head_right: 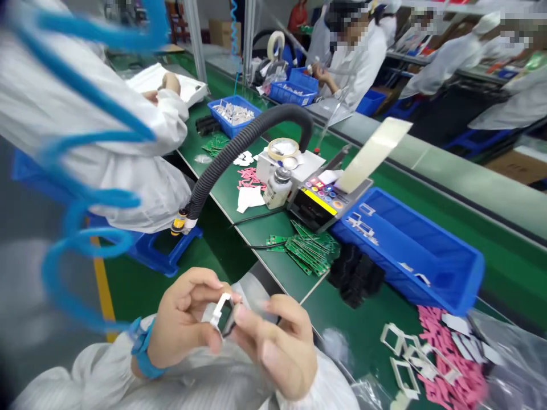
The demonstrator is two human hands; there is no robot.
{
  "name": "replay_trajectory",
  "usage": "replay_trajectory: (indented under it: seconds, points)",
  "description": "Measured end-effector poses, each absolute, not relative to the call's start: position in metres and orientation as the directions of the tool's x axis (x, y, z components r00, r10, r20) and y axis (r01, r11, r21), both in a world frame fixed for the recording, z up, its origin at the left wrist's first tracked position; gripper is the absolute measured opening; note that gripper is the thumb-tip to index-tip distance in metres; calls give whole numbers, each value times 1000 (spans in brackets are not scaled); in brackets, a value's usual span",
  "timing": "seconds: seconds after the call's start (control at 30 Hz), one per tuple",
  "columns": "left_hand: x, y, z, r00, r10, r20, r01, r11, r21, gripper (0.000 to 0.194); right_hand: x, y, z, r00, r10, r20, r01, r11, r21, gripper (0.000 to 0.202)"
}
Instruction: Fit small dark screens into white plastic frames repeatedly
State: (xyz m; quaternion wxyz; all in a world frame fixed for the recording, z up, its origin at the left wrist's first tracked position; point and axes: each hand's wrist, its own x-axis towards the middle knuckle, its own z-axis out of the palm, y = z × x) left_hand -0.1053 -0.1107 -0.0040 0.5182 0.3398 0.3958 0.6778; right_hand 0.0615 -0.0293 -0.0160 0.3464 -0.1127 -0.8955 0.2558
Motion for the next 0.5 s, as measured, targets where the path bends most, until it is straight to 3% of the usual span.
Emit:
replay_trajectory:
  seconds: [0.1, 0.23, 0.33, 0.5]
  points:
    - [-92, -96, 4, -75, 995, -59, -619, 0, 786, 56, 67, -16, 17, -701, 312, 641, 37, 914, -404, 79]
    - [-67, -76, 11, 84, 989, -118, -744, 141, 653, 65, 93, -3, 54, -826, 281, 489, 124, 936, -329, 73]
    - [-48, -61, 20, 92, 990, -105, -760, 138, 636, 57, 113, -6, 67, -797, 390, 461, 232, 903, -362, 74]
    - [-18, -38, 36, -11, 999, -47, -772, 21, 635, 34, 128, -17, 66, -495, 651, 576, 411, 759, -505, 79]
